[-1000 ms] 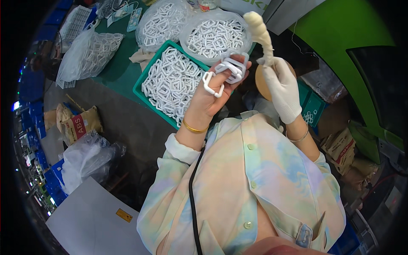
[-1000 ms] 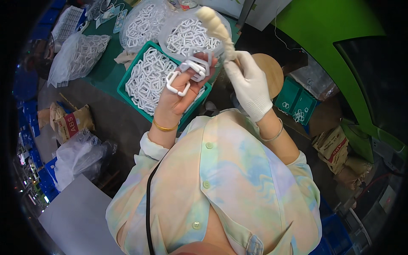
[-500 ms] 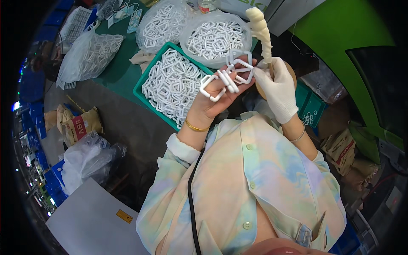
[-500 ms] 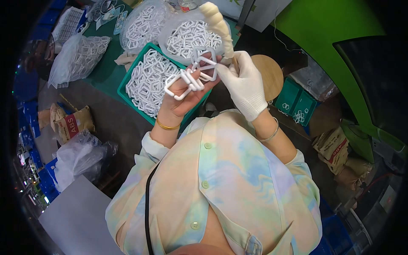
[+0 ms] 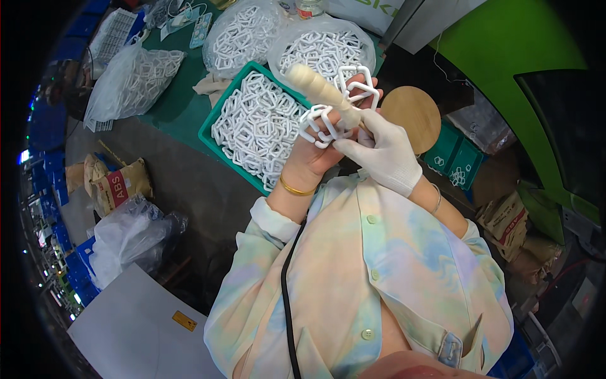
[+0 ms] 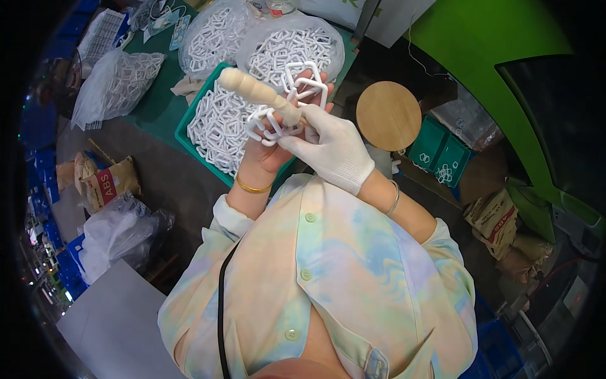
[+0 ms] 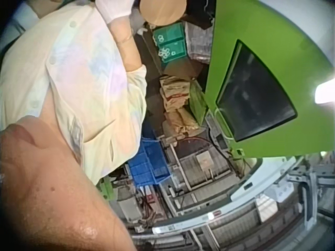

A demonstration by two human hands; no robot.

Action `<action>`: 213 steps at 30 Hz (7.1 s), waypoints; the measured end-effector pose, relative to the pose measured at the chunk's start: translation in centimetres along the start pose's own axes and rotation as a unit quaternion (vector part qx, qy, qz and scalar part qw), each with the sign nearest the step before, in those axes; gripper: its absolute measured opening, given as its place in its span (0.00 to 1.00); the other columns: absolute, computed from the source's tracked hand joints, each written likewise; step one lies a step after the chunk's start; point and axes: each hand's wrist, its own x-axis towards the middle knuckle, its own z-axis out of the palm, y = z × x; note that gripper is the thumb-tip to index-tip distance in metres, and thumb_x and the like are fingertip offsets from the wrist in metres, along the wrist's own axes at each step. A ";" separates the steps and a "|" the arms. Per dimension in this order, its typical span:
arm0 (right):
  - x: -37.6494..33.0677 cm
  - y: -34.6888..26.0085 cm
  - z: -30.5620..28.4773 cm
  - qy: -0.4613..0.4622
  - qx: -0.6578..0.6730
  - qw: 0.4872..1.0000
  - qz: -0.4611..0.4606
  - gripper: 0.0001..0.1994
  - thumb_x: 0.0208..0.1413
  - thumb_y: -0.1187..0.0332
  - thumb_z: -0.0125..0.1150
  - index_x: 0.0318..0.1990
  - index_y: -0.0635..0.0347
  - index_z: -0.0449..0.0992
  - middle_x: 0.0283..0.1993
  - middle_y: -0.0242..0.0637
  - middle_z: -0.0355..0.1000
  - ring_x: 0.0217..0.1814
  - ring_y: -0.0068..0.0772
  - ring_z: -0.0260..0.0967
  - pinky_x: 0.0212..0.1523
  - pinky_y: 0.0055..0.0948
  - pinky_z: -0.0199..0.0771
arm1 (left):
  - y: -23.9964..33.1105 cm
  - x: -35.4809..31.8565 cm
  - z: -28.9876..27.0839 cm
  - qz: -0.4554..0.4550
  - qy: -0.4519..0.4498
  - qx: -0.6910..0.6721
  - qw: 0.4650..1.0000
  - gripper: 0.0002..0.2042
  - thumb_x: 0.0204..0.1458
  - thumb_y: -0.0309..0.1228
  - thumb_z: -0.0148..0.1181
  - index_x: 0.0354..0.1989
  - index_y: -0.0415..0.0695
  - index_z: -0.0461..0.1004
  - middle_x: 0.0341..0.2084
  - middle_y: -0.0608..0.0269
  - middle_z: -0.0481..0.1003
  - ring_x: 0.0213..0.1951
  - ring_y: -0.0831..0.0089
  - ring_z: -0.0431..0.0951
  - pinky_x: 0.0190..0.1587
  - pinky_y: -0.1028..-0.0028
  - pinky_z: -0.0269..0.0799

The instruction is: The person collects plastic buckles into a tray, carries the tray to a workbench, and wipes the plastic buckles with a wrapped stick tool before placing them into plastic bags.

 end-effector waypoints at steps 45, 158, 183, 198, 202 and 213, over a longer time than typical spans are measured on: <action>-0.3 2.1 -2.5 0.060 -0.049 0.996 -0.043 0.08 0.65 0.69 0.50 0.38 0.65 0.72 0.31 0.42 0.72 0.33 0.31 0.72 0.39 0.28 0.70 | 2.3 -0.1 1.9 0.057 0.126 0.099 0.985 0.24 0.55 0.19 0.53 0.62 0.39 0.64 0.57 0.54 0.70 0.58 0.62 0.72 0.62 0.61 0.69; 0.0 5.2 -4.0 0.139 -0.030 0.990 0.019 0.12 0.67 0.65 0.50 0.40 0.65 0.75 0.26 0.35 0.68 0.26 0.21 0.60 0.30 0.24 0.62 | 6.4 -1.2 -14.8 0.008 0.307 0.944 0.122 0.16 0.32 0.42 0.74 0.32 0.51 0.85 0.64 0.59 0.61 0.67 0.58 0.54 0.63 0.38 0.43; 1.3 5.1 -1.7 0.028 -0.016 0.999 0.025 0.11 0.66 0.66 0.50 0.41 0.66 0.73 0.36 0.35 0.74 0.40 0.25 0.70 0.44 0.24 0.68 | 7.5 -5.9 -11.6 0.102 0.309 0.885 0.333 0.16 0.49 0.38 0.66 0.44 0.45 0.78 0.53 0.63 0.73 0.59 0.57 0.64 0.58 0.50 0.53; 4.9 4.5 2.2 -0.004 0.000 0.999 0.053 0.23 0.54 0.62 0.66 0.53 0.65 0.68 0.29 0.27 0.63 0.30 0.16 0.56 0.33 0.20 0.63 | 3.0 -2.7 -3.4 0.061 0.265 0.508 0.817 0.13 0.61 0.33 0.57 0.48 0.35 0.71 0.38 0.62 0.76 0.37 0.79 0.76 0.42 0.76 0.73; 4.4 4.2 2.3 0.028 -0.014 0.999 0.027 0.18 0.57 0.64 0.61 0.49 0.66 0.67 0.32 0.36 0.69 0.32 0.22 0.64 0.38 0.25 0.69 | 1.7 -2.8 -2.6 0.069 0.224 0.525 0.818 0.14 0.62 0.29 0.53 0.53 0.35 0.66 0.42 0.59 0.74 0.43 0.76 0.75 0.46 0.74 0.73; 3.5 5.6 2.3 -0.027 0.033 0.996 -0.083 0.20 0.64 0.65 0.50 0.61 0.61 0.60 0.43 0.51 0.75 0.46 0.46 0.76 0.48 0.36 0.73 | 1.4 -2.0 -2.1 0.097 0.260 0.529 0.802 0.12 0.58 0.22 0.52 0.49 0.36 0.67 0.38 0.62 0.75 0.38 0.77 0.74 0.42 0.76 0.71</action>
